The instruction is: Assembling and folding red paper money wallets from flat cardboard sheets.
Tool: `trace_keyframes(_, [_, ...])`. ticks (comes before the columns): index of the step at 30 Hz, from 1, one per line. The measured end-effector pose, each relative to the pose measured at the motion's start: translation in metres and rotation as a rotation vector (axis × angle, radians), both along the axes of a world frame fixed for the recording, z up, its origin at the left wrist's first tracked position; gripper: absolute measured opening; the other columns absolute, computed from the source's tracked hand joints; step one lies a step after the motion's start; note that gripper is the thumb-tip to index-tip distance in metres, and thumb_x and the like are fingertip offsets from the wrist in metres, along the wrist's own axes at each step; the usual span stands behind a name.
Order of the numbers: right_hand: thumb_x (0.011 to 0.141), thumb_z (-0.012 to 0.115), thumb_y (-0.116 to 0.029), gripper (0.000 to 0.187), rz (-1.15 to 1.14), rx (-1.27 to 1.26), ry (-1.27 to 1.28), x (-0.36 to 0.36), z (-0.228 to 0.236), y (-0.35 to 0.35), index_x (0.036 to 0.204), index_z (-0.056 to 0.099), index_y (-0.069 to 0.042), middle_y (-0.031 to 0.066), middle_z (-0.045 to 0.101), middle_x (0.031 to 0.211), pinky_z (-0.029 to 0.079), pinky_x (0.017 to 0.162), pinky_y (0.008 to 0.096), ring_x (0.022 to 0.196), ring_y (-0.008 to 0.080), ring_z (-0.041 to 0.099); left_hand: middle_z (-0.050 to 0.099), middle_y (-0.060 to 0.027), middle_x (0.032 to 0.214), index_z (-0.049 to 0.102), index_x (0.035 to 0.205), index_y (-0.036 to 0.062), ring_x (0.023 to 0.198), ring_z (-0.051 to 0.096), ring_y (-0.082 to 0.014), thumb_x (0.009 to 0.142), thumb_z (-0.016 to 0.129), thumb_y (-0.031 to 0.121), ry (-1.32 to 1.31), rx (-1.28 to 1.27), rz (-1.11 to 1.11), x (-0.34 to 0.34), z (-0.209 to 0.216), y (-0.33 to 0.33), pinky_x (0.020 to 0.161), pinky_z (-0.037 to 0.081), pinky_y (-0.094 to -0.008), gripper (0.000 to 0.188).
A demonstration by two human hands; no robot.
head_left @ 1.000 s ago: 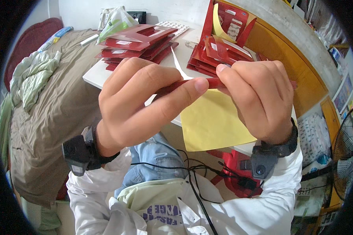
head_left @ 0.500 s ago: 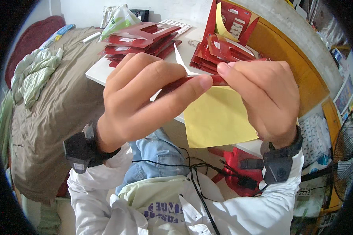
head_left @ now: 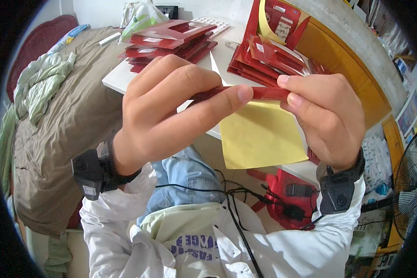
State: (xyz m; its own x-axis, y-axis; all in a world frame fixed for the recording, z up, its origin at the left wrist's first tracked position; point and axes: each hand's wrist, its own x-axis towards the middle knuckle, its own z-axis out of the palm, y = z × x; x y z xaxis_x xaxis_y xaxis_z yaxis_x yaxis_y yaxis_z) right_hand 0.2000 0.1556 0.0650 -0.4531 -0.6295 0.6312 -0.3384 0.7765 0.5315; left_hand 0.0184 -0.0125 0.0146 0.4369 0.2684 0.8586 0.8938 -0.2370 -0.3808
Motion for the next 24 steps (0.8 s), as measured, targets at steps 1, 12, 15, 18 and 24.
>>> trace_keyframes(1, [0.065,0.07,-0.004,0.036,-0.024,0.004,-0.033,0.001,0.003,-0.005,0.099,0.063,-0.001,0.0147,0.066,0.095,0.049,0.061,0.0312,0.075,0.0257,0.064,0.062,-0.0116,0.082,0.068,0.098,0.0019,0.067,0.058,-0.0234,0.062,0.071,0.019,-0.007,0.001,0.004,0.001,0.001,0.0,0.058,0.047,-0.0308,0.04])
trace_keyframes(12, [0.067,0.068,-0.011,0.03,-0.017,-0.065,-0.025,0.024,-0.016,-0.009,0.095,0.059,-0.004,0.011,0.064,0.093,0.045,0.056,0.0331,0.069,0.0224,0.061,0.062,-0.0002,0.08,0.071,0.091,0.0118,0.06,0.051,-0.0124,0.067,0.071,0.018,0.17,0.199,0.052,0.02,-0.015,-0.009,0.05,0.03,-0.023,0.025])
trace_keyframes(15, [0.071,0.065,-0.013,0.034,-0.225,-0.101,-0.105,0.037,-0.045,-0.022,0.104,0.06,-0.007,0.0083,0.063,0.101,0.046,0.064,0.032,0.079,0.0207,0.061,0.062,0.0001,0.089,0.068,0.099,0.0126,0.076,0.055,-0.0115,0.078,0.065,0.015,0.313,0.14,0.134,0.028,-0.04,-0.018,0.057,0.037,-0.0233,0.022])
trace_keyframes(18, [0.074,0.06,-0.015,0.039,-0.423,-0.066,-0.212,0.051,-0.076,-0.031,0.112,0.062,-0.007,0.0043,0.061,0.105,0.045,0.071,0.0307,0.091,0.0182,0.059,0.059,-0.0006,0.096,0.065,0.109,0.0127,0.083,0.055,-0.0119,0.08,0.056,0.016,0.391,-0.042,0.154,0.035,-0.063,-0.024,0.067,0.039,-0.0227,0.031])
trace_keyframes(24, [0.075,0.06,-0.018,0.037,-0.465,-0.131,-0.247,0.063,-0.128,-0.018,0.11,0.062,-0.006,0.0043,0.06,0.106,0.044,0.074,0.0325,0.093,0.0182,0.057,0.06,-0.0028,0.107,0.057,0.121,0.0171,0.089,0.058,-0.0153,0.087,0.054,0.027,0.325,-0.165,0.073,0.036,-0.095,-0.02,0.074,0.043,-0.0252,0.036])
